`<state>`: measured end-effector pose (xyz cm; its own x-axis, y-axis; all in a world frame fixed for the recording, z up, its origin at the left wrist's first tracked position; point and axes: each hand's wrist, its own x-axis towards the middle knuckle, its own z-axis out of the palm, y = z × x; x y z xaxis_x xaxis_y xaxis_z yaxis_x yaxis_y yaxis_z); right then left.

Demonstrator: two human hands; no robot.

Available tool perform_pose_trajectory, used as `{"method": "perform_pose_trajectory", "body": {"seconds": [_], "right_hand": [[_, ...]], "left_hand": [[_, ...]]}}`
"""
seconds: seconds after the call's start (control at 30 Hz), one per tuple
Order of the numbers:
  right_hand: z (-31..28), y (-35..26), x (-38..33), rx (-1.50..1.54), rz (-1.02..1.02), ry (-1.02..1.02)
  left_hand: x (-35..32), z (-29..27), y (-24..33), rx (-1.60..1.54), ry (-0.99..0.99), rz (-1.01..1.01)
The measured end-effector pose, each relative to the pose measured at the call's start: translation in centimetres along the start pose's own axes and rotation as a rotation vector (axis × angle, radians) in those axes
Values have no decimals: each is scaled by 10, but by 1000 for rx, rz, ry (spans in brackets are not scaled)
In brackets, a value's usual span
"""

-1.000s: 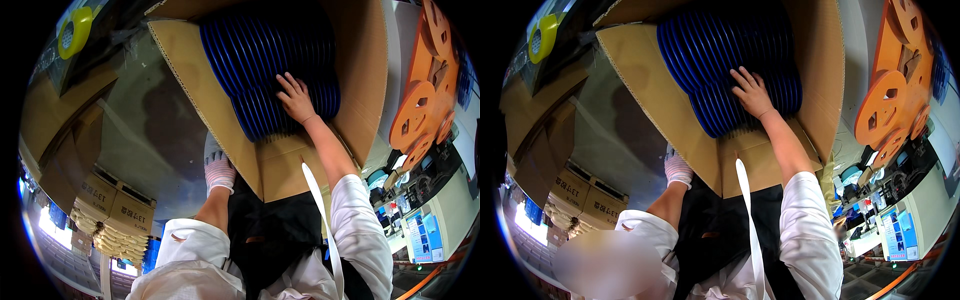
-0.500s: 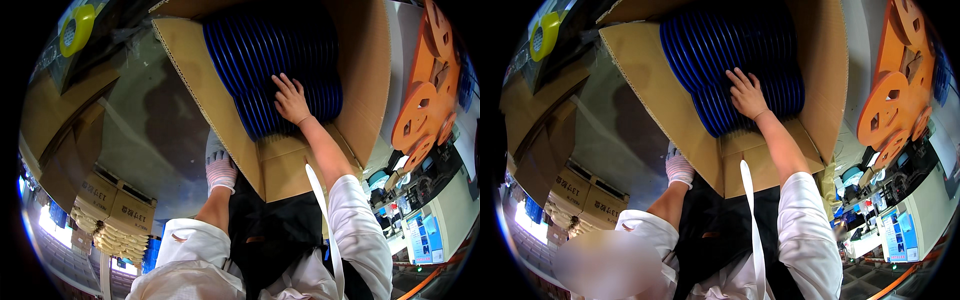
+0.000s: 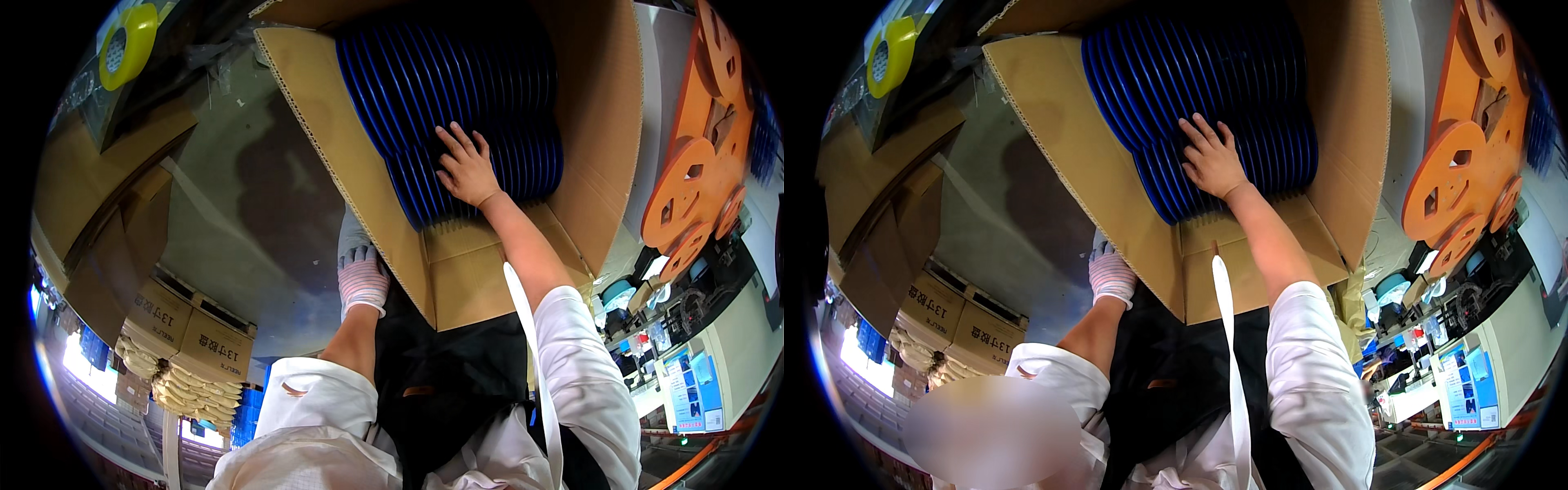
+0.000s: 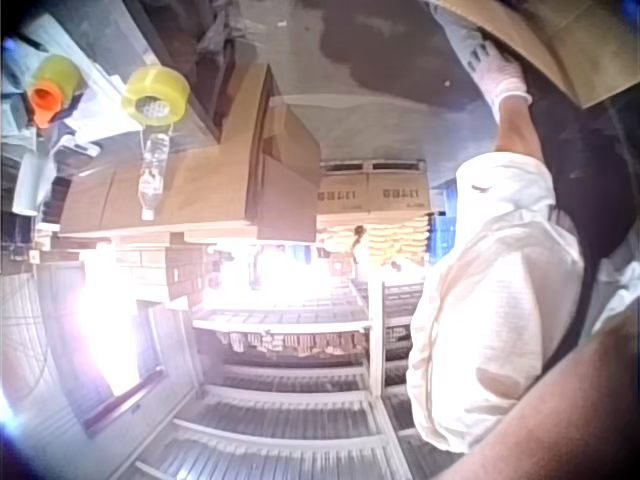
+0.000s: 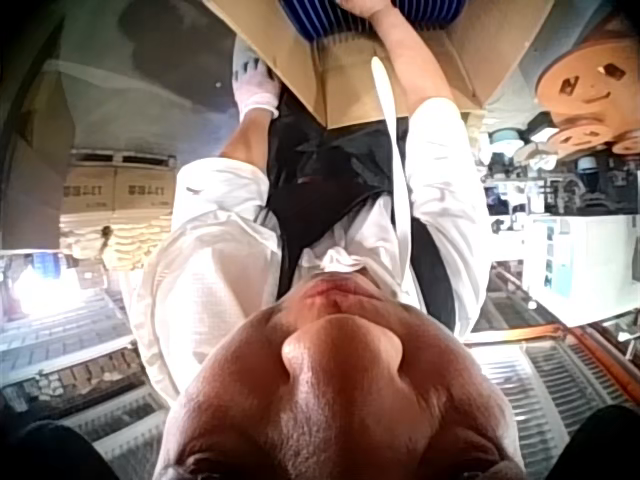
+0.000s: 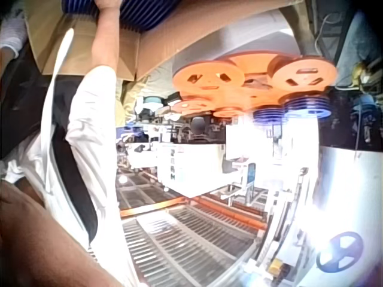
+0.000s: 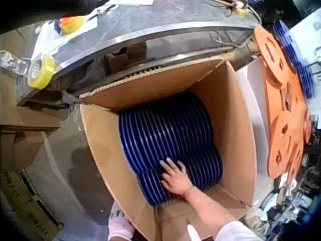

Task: The person picks up blue plastic spools from a pile on a table and stacks them vertically into a cardboard box. The person handles the spools one by one, aligning them carefully to fit inside the box.

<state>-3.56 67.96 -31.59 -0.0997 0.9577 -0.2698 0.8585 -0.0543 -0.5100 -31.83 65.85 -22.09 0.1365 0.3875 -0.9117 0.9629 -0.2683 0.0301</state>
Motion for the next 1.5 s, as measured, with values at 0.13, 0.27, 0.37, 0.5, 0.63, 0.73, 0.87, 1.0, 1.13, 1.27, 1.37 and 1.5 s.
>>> {"method": "perform_pose_trajectory", "body": {"seconds": [0.13,0.27,0.37,0.5,0.63,0.73,0.87,1.0,1.13,1.27,1.37,1.5], "right_hand": [[12,-6,1,-77,-28,9],[15,-10,1,-41,-77,-11],[16,-10,2,-37,-73,-27],[15,-17,4,-7,-21,9],[18,-26,7,22,20,13],[27,-31,9,-55,3,-1],[31,-34,11,-22,-58,39],[31,-35,11,49,-79,-36],[28,-42,12,48,-17,-40],[39,-62,14,-22,86,-24],[46,-71,9,-51,157,-12],[15,-79,-21,15,257,62]], "left_hand": [[0,-2,0,-12,5,-1],[-1,-2,0,-10,16,-2],[-1,-1,-1,-11,21,-2],[-2,-6,0,-25,19,-4],[-2,-2,-2,-16,26,2],[-2,-4,-2,-18,23,6],[-3,-2,-3,-26,56,18],[-4,0,-4,-30,60,10],[-2,3,-5,-30,67,16],[2,0,-6,14,-82,-20],[1,-7,-4,-37,-65,-24],[3,-11,-3,3,-48,-14]]}}
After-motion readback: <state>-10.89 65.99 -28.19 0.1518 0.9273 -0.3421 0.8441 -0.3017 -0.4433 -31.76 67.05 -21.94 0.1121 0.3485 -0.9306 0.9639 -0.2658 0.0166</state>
